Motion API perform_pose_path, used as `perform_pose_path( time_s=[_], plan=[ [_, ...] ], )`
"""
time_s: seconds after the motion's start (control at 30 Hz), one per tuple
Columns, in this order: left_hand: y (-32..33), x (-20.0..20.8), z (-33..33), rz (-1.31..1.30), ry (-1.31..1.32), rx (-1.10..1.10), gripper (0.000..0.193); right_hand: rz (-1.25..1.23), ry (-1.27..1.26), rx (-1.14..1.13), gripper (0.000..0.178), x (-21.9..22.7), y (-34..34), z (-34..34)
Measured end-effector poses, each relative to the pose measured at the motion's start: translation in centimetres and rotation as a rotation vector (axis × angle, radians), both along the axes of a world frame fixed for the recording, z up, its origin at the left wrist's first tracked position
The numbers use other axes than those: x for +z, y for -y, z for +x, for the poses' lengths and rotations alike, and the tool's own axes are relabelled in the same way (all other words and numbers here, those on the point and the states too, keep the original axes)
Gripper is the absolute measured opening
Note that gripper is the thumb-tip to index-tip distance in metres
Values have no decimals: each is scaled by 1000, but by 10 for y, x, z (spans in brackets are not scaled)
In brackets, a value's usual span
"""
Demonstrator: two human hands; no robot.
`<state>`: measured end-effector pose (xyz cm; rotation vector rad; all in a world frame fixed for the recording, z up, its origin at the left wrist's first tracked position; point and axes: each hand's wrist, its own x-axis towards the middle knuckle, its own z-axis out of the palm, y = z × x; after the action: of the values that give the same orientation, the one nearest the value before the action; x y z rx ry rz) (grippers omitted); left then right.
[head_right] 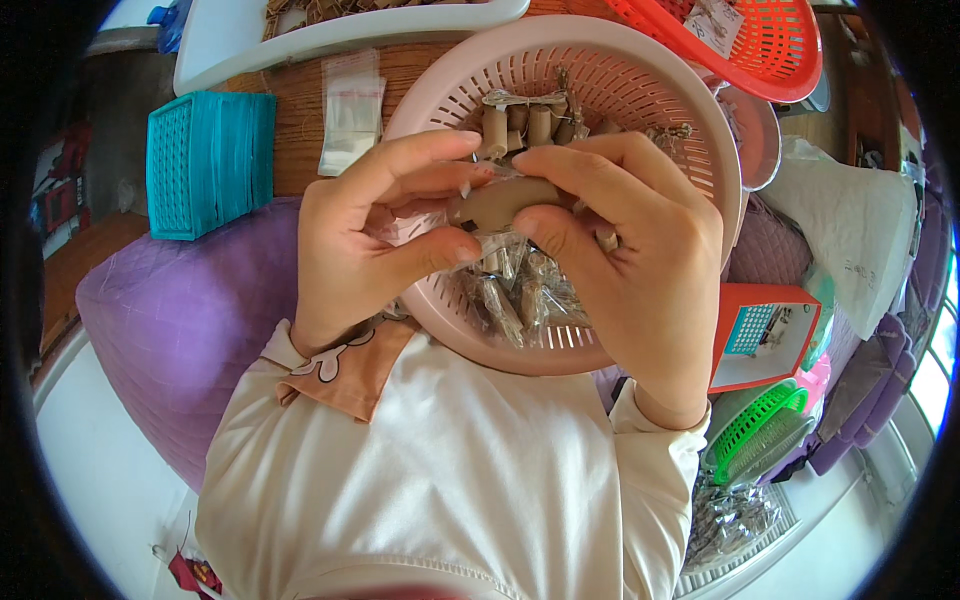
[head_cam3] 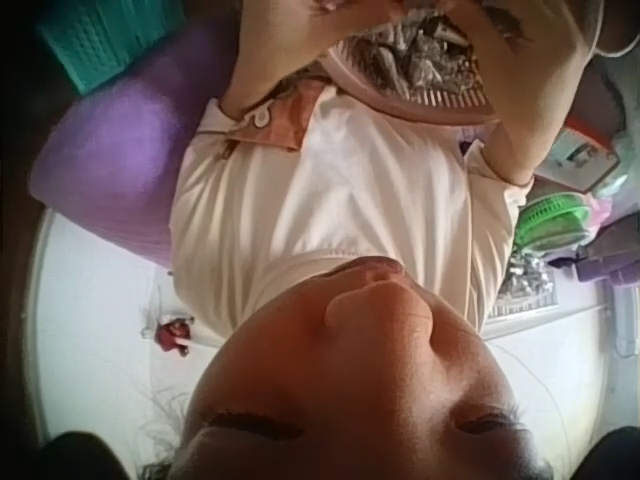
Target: The person places small cylindrical parts into individual plastic bags by hand, then places the filled small plastic bags into a larger plastic bag.
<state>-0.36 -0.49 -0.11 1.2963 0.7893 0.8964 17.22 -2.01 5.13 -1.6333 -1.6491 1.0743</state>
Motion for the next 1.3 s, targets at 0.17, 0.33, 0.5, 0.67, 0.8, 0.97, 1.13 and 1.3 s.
perform_pose_path(
  time_s=[0.17,0.33,0.5,0.67,0.8,0.97,1.13,1.3],
  plan=[
    [2,0,12,-40,18,72,52,186,127,125,22,2,-4,1],
    [-6,-3,13,-142,176,70,59,167,-158,-125,17,-10,1,-13],
    [-9,0,14,-324,396,76,70,418,40,175,25,-23,-4,-1],
    [-12,-2,17,-344,442,128,69,429,42,148,27,-30,-2,-5],
    [-11,-7,21,-267,401,141,68,305,-57,114,27,-38,-3,-3],
    [-14,-10,19,-195,443,181,62,197,-519,19,37,-38,0,-12],
    [-11,-10,20,-169,477,224,57,-65,-882,-55,51,-39,2,-9],
    [-8,-14,20,-6,393,249,59,-187,-603,-45,37,-31,-1,-3]
  ],
)
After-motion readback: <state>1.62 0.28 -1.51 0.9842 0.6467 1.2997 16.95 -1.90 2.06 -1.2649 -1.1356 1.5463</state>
